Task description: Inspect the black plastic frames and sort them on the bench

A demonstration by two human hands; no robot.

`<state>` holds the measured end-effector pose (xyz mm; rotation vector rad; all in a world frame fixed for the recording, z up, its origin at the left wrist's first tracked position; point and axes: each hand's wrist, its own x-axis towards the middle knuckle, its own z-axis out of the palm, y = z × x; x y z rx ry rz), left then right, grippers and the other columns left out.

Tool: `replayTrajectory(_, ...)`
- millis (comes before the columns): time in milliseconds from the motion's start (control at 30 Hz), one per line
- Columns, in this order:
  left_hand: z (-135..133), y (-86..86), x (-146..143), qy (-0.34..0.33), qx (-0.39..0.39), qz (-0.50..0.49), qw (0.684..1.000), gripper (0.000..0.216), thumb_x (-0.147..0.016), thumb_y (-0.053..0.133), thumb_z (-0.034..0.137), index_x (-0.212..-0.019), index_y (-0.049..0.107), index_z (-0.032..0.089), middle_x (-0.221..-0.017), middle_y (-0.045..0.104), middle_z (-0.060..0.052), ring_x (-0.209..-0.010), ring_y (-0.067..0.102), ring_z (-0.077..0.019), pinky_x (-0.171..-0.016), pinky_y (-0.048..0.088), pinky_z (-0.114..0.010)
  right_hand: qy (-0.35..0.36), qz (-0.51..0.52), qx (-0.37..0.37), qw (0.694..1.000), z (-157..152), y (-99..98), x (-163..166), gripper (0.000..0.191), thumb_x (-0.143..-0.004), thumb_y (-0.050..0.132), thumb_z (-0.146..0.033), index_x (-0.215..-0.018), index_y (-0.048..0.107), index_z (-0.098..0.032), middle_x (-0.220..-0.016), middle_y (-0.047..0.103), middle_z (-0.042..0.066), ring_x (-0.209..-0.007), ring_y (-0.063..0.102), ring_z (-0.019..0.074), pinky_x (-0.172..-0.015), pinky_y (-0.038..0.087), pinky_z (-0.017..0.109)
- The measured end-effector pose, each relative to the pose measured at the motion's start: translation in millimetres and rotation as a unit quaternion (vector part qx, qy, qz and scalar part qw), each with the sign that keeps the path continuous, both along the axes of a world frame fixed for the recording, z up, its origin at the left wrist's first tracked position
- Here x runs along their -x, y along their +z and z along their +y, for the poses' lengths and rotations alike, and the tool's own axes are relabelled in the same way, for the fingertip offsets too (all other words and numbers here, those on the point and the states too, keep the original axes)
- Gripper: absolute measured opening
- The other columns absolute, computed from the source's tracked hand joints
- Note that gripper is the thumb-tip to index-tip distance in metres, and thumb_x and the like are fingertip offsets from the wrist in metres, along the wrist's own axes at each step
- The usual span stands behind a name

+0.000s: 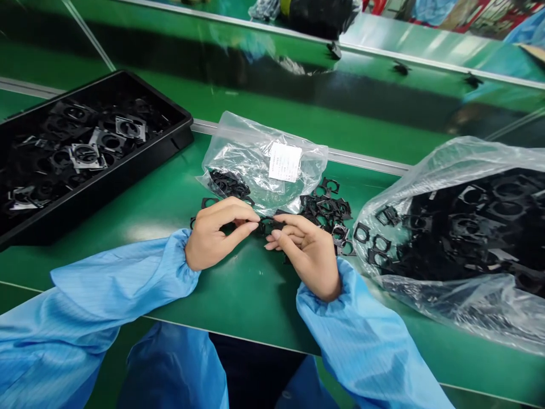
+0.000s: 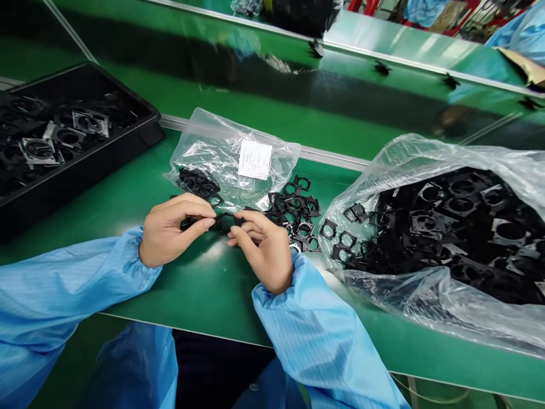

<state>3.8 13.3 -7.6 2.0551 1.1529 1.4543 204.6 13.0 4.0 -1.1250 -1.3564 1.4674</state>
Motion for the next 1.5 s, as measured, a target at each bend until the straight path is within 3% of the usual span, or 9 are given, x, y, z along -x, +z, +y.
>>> replayTrajectory(167, -0.8, 3.4, 0.4, -0.007, -0.030, -0.001, 1.000, 0.008, -0.091, 0.074, 0.012, -0.088, 0.072, 0.019, -0.082, 0.073, -0.001, -0.069, 0.066, -0.0110, -0.062, 0.054, -0.023, 0.021, -0.014, -0.005, 1.000, -3.0, 1.3, 0.9, 0.031, -0.089, 0.078, -0.041, -0.110, 0.072, -0.019, -0.073, 0.070, -0.002, -0.066, 0.077, 0.0172, -0.069, 0.064, 0.031)
replayTrajectory(300, -1.0, 4.9, 1.6, 0.014, -0.059, -0.001, 0.998, 0.013, -0.088, 0.077, 0.007, -0.087, 0.073, 0.020, -0.087, 0.075, -0.002, -0.083, 0.072, -0.0147, -0.076, 0.060, -0.027, 0.023, -0.012, 0.000, 1.000, -3.2, 0.4, 1.0, 0.033, -0.088, 0.079, -0.044, -0.109, 0.073, -0.019, -0.072, 0.070, -0.001, -0.064, 0.076, 0.0172, -0.068, 0.064, 0.031)
replayTrajectory(400, -1.8, 5.1, 1.5, -0.008, -0.057, 0.001, 0.998, 0.011, -0.088, 0.078, 0.011, -0.091, 0.073, 0.020, -0.091, 0.077, -0.003, -0.090, 0.074, -0.0172, -0.083, 0.062, -0.030, 0.022, 0.004, 0.009, 1.000, -2.9, -0.9, 1.3, 0.036, -0.087, 0.080, -0.045, -0.109, 0.073, -0.019, -0.073, 0.071, -0.001, -0.066, 0.077, 0.0176, -0.070, 0.065, 0.032)
replayTrajectory(500, -4.6, 3.2, -0.4, -0.016, -0.034, -0.019, 0.999, 0.011, -0.091, 0.074, 0.009, -0.095, 0.074, 0.019, -0.092, 0.076, -0.003, -0.092, 0.075, -0.0162, -0.085, 0.063, -0.029, 0.022, 0.017, 0.015, 1.000, -2.6, -1.8, 1.6, 0.037, -0.087, 0.080, -0.044, -0.111, 0.072, -0.018, -0.075, 0.073, 0.000, -0.069, 0.078, 0.0177, -0.072, 0.065, 0.032)
replayTrajectory(667, -7.0, -1.6, -3.3, 0.019, 0.069, -0.088, 0.994, 0.028, -0.092, 0.075, 0.016, -0.120, 0.073, 0.020, -0.120, 0.071, -0.006, -0.088, 0.078, -0.0125, -0.082, 0.067, -0.024, 0.018, 0.023, 0.009, 1.000, -2.7, -3.2, 1.8, 0.042, -0.086, 0.081, -0.048, -0.113, 0.072, -0.018, -0.078, 0.074, 0.001, -0.075, 0.080, 0.0194, -0.078, 0.067, 0.034)
replayTrajectory(900, 1.2, -1.8, 2.0, 0.025, 0.056, -0.057, 0.996, 0.008, -0.091, 0.073, 0.013, -0.095, 0.077, 0.019, -0.094, 0.075, -0.003, -0.091, 0.074, -0.0161, -0.083, 0.063, -0.027, -0.012, 0.022, 0.012, 1.000, -1.9, -8.5, 3.2, 0.047, -0.085, 0.080, -0.055, -0.112, 0.073, -0.018, -0.086, 0.082, 0.006, -0.081, 0.082, 0.0226, -0.082, 0.069, 0.038)
replayTrajectory(1100, -0.1, -0.7, 0.9, -0.010, 0.045, -0.083, 0.996, 0.010, -0.090, 0.074, 0.011, -0.094, 0.076, 0.019, -0.090, 0.073, -0.002, -0.086, 0.069, -0.0143, -0.073, 0.056, -0.024, -0.036, 0.015, 0.004, 0.999, -1.0, -6.6, 2.8, 0.044, -0.083, 0.081, -0.055, -0.106, 0.075, -0.018, -0.089, 0.083, 0.007, -0.079, 0.082, 0.0225, -0.079, 0.070, 0.037)
replayTrajectory(1333, 0.1, -2.2, 1.7, -0.040, 0.041, -0.040, 0.998, 0.009, -0.091, 0.074, 0.010, -0.093, 0.075, 0.018, -0.088, 0.074, -0.002, -0.085, 0.069, -0.0135, -0.078, 0.055, -0.025, -0.012, -0.028, -0.045, 0.999, -2.0, -7.2, 2.0, 0.019, -0.092, 0.075, -0.035, -0.096, 0.077, -0.017, -0.087, 0.083, 0.007, -0.076, 0.082, 0.0223, -0.075, 0.068, 0.034)
replayTrajectory(1500, 1.2, -1.8, 2.3, -0.026, 0.041, -0.011, 0.999, 0.007, -0.092, 0.073, 0.011, -0.093, 0.075, 0.018, -0.088, 0.074, -0.002, -0.083, 0.069, -0.0126, -0.075, 0.055, -0.024, 0.010, -0.032, -0.060, 0.998, -1.6, -6.3, 1.9, 0.015, -0.093, 0.070, -0.026, -0.101, 0.079, -0.017, -0.086, 0.082, 0.006, -0.078, 0.082, 0.0217, -0.077, 0.068, 0.033)
